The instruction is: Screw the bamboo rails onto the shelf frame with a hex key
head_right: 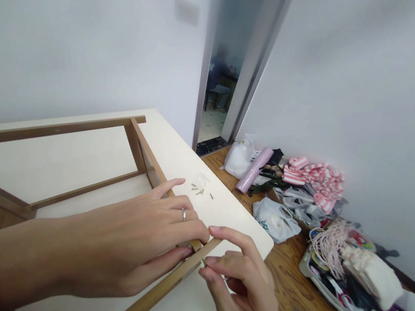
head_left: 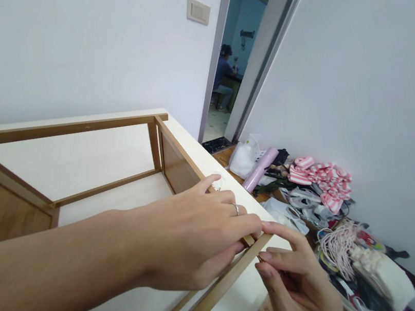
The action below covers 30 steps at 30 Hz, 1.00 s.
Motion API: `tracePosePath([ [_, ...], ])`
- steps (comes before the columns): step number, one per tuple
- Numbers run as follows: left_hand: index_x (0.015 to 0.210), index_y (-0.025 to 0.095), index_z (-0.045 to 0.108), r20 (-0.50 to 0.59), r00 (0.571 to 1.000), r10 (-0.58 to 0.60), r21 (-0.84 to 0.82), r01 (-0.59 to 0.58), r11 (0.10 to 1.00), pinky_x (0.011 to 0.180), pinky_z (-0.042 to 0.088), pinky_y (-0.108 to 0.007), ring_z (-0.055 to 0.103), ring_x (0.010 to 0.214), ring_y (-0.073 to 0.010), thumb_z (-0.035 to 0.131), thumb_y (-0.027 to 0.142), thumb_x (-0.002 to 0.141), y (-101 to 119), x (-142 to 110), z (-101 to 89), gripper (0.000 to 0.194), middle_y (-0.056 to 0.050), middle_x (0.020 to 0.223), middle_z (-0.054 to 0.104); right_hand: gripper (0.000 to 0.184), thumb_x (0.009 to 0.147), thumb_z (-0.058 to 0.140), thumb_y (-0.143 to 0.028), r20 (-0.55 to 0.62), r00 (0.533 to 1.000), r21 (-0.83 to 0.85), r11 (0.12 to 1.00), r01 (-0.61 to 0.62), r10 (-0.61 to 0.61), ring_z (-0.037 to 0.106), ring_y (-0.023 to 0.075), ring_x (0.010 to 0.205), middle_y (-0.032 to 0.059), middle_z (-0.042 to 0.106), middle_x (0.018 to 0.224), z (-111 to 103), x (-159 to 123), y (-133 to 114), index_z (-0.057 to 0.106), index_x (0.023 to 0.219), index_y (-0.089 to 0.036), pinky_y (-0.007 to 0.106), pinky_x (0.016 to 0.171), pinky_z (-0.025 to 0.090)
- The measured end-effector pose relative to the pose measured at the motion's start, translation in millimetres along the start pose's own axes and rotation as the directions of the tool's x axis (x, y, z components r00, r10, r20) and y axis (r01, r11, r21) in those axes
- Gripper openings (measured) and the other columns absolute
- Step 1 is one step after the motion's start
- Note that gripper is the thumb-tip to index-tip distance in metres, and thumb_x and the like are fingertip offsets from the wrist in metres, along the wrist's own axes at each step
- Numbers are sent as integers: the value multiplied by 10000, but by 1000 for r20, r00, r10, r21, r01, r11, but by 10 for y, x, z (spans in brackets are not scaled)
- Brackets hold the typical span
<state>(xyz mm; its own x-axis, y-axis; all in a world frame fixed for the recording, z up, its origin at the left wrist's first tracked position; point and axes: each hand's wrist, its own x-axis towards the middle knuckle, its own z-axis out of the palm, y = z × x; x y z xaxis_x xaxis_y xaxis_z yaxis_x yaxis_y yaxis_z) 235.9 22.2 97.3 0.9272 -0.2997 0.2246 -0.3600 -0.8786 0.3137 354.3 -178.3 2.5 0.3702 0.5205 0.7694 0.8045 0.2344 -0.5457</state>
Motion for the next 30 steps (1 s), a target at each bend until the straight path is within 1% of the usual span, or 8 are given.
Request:
tracePosePath([
  [3,1150,214,641,49,996,-81,-62,84,995,1242,287,-536,703,957,-246,540,129,994,57,-11,-29,204,-37,990,763,113,945,744,-118,-4,999,-22,999,-38,38,780,235,992,148,762,1241,-3,-22,8,719,989,-219,248,528,561],
  [8,1229,226,596,-5,982,-188,-213,182,960,1108,431,-458,699,982,-248,581,276,1010,224,-21,-42,225,-19,1016,748,40,967,749,-217,4,998,-25,998,-57,57,768,262,1058,156,763,1244,-11,-24,-3,715,986,-224,266,584,582],
  [11,1167,232,628,17,987,-157,-153,158,976,1181,370,-511,691,1035,-257,601,201,986,298,-5,8,186,-29,1047,739,61,968,755,-246,-2,995,-22,995,-101,101,767,212,845,168,758,1274,-14,-29,-6,712,1001,-219,278,573,569],
  [15,1074,243,654,-30,983,-181,-119,177,977,1195,364,-547,689,1111,-280,556,160,1004,342,21,86,146,-29,1013,738,138,981,760,-297,18,983,61,981,-186,185,498,42,464,184,707,1367,-12,-80,1,694,1074,-218,238,418,434],
  [19,964,235,634,-81,978,-191,-120,181,976,1204,361,-576,716,1060,-277,552,151,1002,341,27,128,124,-17,928,728,193,966,784,-309,-3,984,78,981,-179,179,360,13,456,164,682,1380,-9,-125,9,677,1106,-229,215,375,338],
  [24,981,246,635,-114,976,-187,-106,176,979,1202,368,-568,727,1031,-262,570,169,1001,336,19,161,102,-20,956,744,59,1017,675,-246,-140,985,-23,994,-110,106,470,67,497,36,707,939,-57,-153,2,675,1073,-225,202,409,379],
  [27,996,244,643,-123,973,-195,-91,185,978,1170,409,-545,726,1072,-268,540,188,1030,350,9,170,122,-37,1016,760,204,1098,499,-255,-60,978,-124,970,-208,202,490,84,460,-74,500,600,-115,-182,8,673,995,-227,198,449,393],
  [30,1019,246,650,-129,972,-195,-83,185,979,1161,423,-541,725,1080,-262,515,190,1042,363,1,172,149,-34,1030,763,319,1126,361,-304,51,937,-128,933,-336,345,486,102,465,-71,479,601,-171,-197,12,619,953,-230,218,442,381],
])
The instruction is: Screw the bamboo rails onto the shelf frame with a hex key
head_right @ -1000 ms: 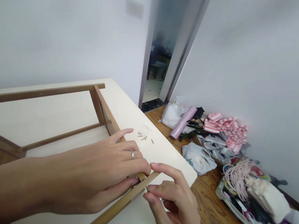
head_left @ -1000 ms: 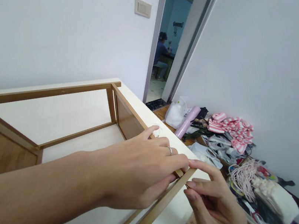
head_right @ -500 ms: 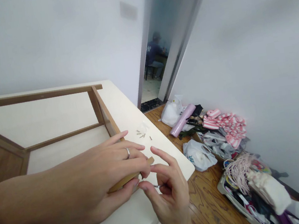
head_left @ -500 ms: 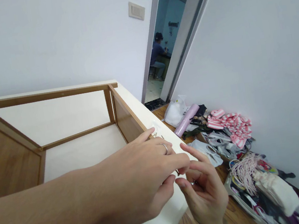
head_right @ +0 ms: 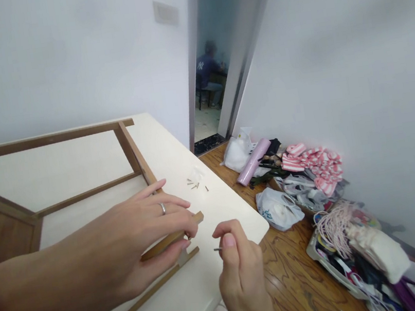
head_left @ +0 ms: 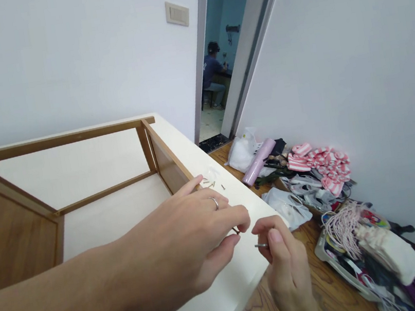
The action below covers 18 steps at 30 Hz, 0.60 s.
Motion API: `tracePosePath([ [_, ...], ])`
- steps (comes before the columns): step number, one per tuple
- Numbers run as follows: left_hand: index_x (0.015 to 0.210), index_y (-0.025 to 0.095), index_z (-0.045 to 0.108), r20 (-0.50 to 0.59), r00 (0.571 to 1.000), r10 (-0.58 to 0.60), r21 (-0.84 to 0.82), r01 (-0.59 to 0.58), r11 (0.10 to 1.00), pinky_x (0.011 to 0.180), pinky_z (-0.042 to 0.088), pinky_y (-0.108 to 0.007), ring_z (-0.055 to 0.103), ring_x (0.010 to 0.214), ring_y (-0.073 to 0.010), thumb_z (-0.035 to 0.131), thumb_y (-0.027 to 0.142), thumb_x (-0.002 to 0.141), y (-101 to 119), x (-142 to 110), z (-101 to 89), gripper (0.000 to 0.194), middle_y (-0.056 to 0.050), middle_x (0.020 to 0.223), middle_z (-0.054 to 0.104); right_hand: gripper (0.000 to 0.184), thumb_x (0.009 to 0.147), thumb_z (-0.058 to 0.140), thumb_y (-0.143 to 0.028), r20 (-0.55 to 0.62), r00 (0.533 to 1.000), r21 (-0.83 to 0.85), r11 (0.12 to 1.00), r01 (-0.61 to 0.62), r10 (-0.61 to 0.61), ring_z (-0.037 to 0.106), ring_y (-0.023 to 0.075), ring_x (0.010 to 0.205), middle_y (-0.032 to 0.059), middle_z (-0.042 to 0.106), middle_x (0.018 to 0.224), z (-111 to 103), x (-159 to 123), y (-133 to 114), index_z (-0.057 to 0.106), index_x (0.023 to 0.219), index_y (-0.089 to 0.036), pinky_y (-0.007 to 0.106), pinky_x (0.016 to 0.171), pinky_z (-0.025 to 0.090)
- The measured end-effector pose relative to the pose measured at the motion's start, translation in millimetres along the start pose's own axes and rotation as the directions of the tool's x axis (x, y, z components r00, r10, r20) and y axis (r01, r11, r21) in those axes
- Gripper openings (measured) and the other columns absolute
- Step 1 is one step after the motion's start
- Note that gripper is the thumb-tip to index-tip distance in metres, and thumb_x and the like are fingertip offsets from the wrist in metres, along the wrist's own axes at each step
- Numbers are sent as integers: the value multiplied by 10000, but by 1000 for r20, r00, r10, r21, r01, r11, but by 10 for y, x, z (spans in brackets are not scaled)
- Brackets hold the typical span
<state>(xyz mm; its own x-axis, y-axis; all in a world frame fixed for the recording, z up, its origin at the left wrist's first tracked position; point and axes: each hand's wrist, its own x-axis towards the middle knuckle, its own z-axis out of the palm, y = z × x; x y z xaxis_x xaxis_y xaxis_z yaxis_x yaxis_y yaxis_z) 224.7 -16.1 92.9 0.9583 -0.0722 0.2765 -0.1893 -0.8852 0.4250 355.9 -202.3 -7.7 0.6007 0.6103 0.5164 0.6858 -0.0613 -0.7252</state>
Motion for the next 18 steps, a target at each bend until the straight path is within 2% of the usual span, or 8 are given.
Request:
tracePosePath([
  [3,999,246,659,-1,1000,-4,8,4,1000,1180,411,-547,726,1070,-250,520,187,1035,6,-2,3,155,-30,1024,765,242,1107,376,-290,20,1000,32,999,-14,13,507,115,522,-53,529,684,-43,1,-38,593,1015,-234,221,467,423],
  [7,986,244,649,-11,999,-34,-18,34,999,1226,362,-563,723,1052,-231,544,189,1012,6,-4,19,122,-13,1006,763,159,1074,498,-187,-72,992,38,994,104,-101,597,112,657,-18,598,804,-48,-25,-137,647,1072,-242,203,592,531],
  [11,1035,257,652,-41,999,-30,-38,28,999,1258,311,-566,714,1050,-213,539,192,1013,-7,-23,43,132,3,1016,757,295,1057,551,-120,-62,987,199,967,160,-150,752,136,832,27,726,950,-5,-114,-162,623,1309,-254,248,761,653],
  [13,1040,264,651,-45,998,-34,-51,32,998,1268,288,-570,712,1017,-199,534,194,1016,-15,-32,49,138,17,995,747,375,1045,589,-102,-35,986,227,959,167,-164,802,158,926,48,784,1022,6,-155,-145,585,1389,-252,290,876,675],
  [15,1027,267,646,-32,998,-49,-63,47,997,1280,263,-568,708,996,-182,535,199,1021,-19,-36,48,130,30,992,740,366,1039,623,-106,-8,988,220,963,153,-155,821,167,965,43,814,1031,9,-174,-127,595,1372,-254,295,948,666],
  [18,1027,267,640,-19,998,-64,-73,63,995,1293,240,-562,702,1014,-170,542,208,1028,-15,-35,32,114,38,1023,742,278,1041,639,-137,-3,992,194,973,125,-127,829,166,965,42,828,1068,17,-165,-123,647,1288,-264,248,910,671],
])
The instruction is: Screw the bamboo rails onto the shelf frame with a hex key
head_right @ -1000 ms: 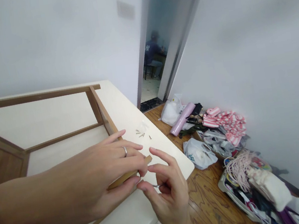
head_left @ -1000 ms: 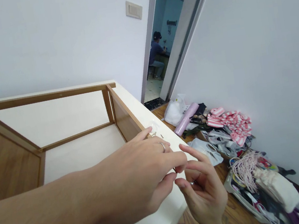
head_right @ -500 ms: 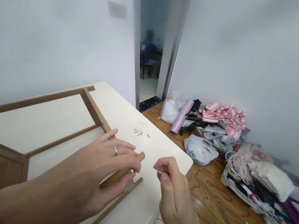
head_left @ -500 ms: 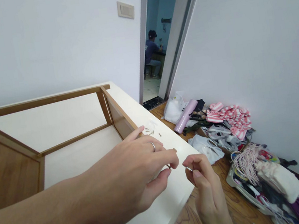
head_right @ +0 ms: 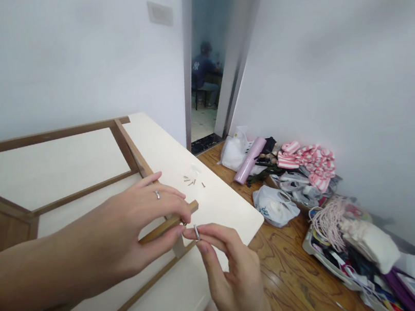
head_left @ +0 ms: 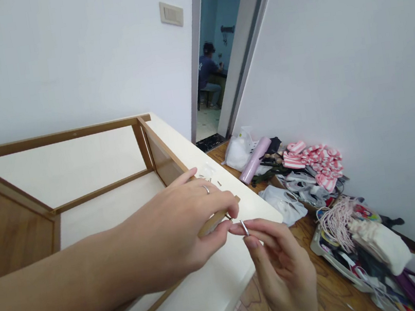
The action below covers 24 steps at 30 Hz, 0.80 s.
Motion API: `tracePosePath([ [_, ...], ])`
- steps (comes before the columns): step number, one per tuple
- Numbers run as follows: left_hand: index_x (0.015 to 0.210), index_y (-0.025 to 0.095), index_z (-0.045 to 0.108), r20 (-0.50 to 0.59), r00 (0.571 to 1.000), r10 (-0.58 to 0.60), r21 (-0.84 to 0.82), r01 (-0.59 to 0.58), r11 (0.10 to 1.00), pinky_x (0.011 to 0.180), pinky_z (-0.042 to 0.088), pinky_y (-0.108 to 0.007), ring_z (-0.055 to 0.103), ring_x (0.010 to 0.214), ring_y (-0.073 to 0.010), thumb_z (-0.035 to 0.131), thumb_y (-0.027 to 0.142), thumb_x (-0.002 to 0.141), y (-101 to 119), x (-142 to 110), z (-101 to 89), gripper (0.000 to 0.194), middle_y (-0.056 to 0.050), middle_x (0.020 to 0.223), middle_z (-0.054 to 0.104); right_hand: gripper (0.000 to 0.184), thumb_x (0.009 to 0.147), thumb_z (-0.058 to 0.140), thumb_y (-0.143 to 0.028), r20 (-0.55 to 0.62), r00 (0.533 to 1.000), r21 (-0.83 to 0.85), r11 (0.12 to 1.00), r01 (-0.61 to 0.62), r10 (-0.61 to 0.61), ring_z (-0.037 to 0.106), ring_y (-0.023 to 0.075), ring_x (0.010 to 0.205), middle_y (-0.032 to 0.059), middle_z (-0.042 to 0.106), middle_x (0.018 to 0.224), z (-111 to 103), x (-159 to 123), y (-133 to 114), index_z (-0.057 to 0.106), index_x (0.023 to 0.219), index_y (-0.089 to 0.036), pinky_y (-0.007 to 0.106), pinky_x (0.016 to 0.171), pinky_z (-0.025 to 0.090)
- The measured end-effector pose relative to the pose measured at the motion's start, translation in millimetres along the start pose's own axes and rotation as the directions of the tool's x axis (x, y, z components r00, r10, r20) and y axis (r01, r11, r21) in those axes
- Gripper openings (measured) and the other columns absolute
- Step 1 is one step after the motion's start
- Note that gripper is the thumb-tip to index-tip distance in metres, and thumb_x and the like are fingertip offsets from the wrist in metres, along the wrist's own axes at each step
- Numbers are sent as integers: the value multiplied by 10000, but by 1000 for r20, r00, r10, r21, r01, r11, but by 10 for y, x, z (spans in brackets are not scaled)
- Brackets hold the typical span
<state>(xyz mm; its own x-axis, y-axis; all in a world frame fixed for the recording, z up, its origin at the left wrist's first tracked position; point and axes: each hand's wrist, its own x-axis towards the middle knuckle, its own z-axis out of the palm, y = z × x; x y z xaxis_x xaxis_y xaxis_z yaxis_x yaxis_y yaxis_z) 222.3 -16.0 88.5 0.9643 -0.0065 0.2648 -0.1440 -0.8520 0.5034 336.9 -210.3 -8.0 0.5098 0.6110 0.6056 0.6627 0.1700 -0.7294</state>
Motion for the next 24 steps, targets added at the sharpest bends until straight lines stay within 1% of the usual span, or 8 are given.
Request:
tracePosePath([
  [3,1026,265,634,13,1000,0,-13,0,1000,1304,215,-575,697,1020,-164,533,194,1031,13,-1,-19,123,42,1036,741,269,1036,645,-136,-50,999,-23,1000,1,-3,830,170,953,49,826,1103,36,17,-24,680,1269,-265,251,882,680],
  [7,1045,267,622,37,999,5,-15,-5,1000,1310,203,-579,684,1005,-160,520,168,1031,4,1,-24,142,40,1037,733,255,1035,630,-113,-128,991,-40,999,33,-38,824,152,923,23,827,1050,117,-16,-41,708,1219,-271,257,879,677],
  [10,1068,274,623,52,999,16,-14,-15,1000,1317,192,-574,683,1009,-160,514,171,1035,-20,4,-16,154,35,1050,731,225,1038,614,-110,-198,980,-48,999,12,-21,817,163,961,42,821,1056,189,-70,-7,698,1196,-247,280,889,677],
  [12,1063,279,629,50,999,20,-12,-20,1000,1322,181,-562,684,1018,-157,518,178,1036,-27,-1,-13,152,39,1055,731,210,1032,624,-110,-238,971,-58,998,-3,-10,815,166,973,51,817,1053,237,-94,19,686,1191,-231,283,890,676],
  [15,1054,286,640,25,1000,14,5,-14,1000,1321,180,-544,683,1042,-160,527,194,1046,-12,-15,-14,146,45,1068,735,217,1032,628,-111,-282,959,-38,999,-12,0,822,157,939,40,821,1040,285,-99,18,667,1207,-233,255,849,681],
  [18,1081,302,659,9,1000,16,8,-16,1000,1316,192,-523,683,1077,-166,528,204,1060,8,-24,-3,165,45,1100,743,273,1025,651,-122,-278,960,-100,995,4,-32,831,170,935,38,832,1079,281,-73,-28,678,1268,-244,247,844,686],
  [21,1094,320,669,-27,999,18,0,-18,1000,1323,178,-486,682,1102,-157,534,197,1055,9,-29,21,187,57,1123,746,285,1007,656,-94,-250,963,-185,981,55,-101,829,169,909,28,835,1075,250,-42,-60,722,1235,-252,249,855,686],
  [24,1085,323,664,-44,999,13,-2,-13,1000,1328,162,-455,677,1114,-145,549,195,1044,0,-33,38,177,71,1115,747,343,988,623,-21,-248,961,-104,989,102,-125,813,160,929,29,829,1080,244,-25,-51,720,1227,-247,257,865,681],
])
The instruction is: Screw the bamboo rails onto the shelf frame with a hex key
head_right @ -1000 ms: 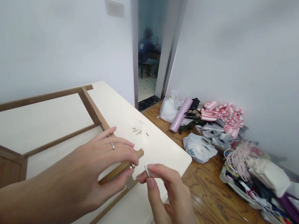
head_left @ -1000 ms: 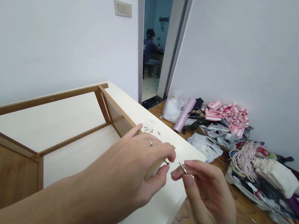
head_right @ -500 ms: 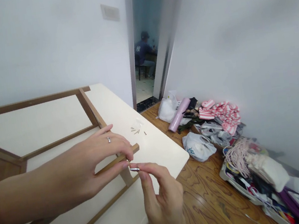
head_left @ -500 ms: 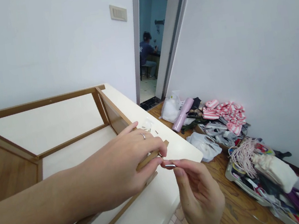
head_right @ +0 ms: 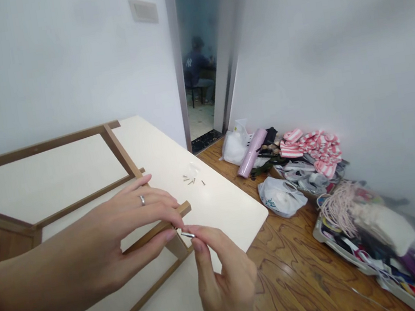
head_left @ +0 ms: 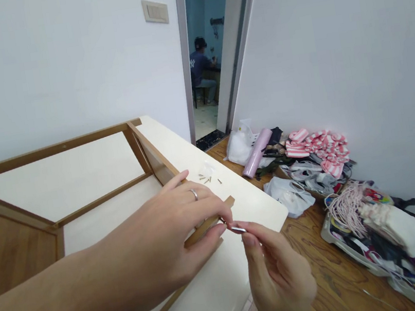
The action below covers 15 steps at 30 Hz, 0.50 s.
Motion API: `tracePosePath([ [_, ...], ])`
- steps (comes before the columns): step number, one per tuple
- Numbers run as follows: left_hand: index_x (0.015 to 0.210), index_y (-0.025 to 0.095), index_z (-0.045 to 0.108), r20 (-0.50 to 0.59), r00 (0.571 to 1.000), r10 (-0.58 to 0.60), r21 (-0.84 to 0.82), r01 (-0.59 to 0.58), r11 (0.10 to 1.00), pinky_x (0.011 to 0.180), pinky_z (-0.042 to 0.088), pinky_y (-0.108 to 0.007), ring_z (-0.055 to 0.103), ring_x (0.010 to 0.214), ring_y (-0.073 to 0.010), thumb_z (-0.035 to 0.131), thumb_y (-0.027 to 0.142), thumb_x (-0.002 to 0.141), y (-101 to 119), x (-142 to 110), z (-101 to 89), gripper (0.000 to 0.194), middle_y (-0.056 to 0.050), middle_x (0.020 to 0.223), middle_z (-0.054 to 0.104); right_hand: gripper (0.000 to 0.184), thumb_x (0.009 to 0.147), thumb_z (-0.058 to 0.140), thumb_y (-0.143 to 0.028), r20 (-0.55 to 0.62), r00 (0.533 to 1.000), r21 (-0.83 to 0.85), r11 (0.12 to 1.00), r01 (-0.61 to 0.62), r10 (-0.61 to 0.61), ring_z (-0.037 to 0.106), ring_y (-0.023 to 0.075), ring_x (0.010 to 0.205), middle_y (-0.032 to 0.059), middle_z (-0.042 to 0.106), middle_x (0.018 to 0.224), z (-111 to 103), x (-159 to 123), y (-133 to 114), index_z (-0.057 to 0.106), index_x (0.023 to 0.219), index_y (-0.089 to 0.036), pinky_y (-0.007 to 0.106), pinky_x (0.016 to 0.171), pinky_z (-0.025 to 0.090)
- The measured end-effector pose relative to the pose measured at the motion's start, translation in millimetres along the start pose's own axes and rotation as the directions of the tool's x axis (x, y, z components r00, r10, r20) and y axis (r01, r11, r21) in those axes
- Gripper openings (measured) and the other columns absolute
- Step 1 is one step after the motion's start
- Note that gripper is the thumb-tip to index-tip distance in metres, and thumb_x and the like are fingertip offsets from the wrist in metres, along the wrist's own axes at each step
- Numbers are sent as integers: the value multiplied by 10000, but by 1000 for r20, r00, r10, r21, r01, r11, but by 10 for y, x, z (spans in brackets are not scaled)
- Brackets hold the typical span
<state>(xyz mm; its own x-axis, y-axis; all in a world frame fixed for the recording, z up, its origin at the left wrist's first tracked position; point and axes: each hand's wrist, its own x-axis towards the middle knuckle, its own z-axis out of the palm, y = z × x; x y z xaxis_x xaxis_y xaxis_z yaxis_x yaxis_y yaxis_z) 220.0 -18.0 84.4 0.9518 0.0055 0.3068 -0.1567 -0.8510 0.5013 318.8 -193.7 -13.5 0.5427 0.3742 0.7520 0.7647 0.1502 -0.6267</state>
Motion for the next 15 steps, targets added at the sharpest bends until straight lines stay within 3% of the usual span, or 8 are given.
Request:
tracePosePath([
  [5,1102,325,660,11,1000,0,6,0,1000,1331,158,-456,679,1129,-147,554,186,1038,-9,1,-4,186,68,1114,752,429,934,610,74,-11,1000,132,991,15,-14,758,176,1060,58,793,1114,41,-8,22,718,1223,-224,314,916,652],
  [15,1116,343,631,40,999,-2,10,1,1000,1338,124,-418,687,1100,-113,538,185,1052,-6,-4,-17,194,103,1116,735,422,930,614,83,20,1000,172,985,-1,-2,734,156,1017,42,780,1075,61,7,25,710,1212,-216,285,860,630],
])
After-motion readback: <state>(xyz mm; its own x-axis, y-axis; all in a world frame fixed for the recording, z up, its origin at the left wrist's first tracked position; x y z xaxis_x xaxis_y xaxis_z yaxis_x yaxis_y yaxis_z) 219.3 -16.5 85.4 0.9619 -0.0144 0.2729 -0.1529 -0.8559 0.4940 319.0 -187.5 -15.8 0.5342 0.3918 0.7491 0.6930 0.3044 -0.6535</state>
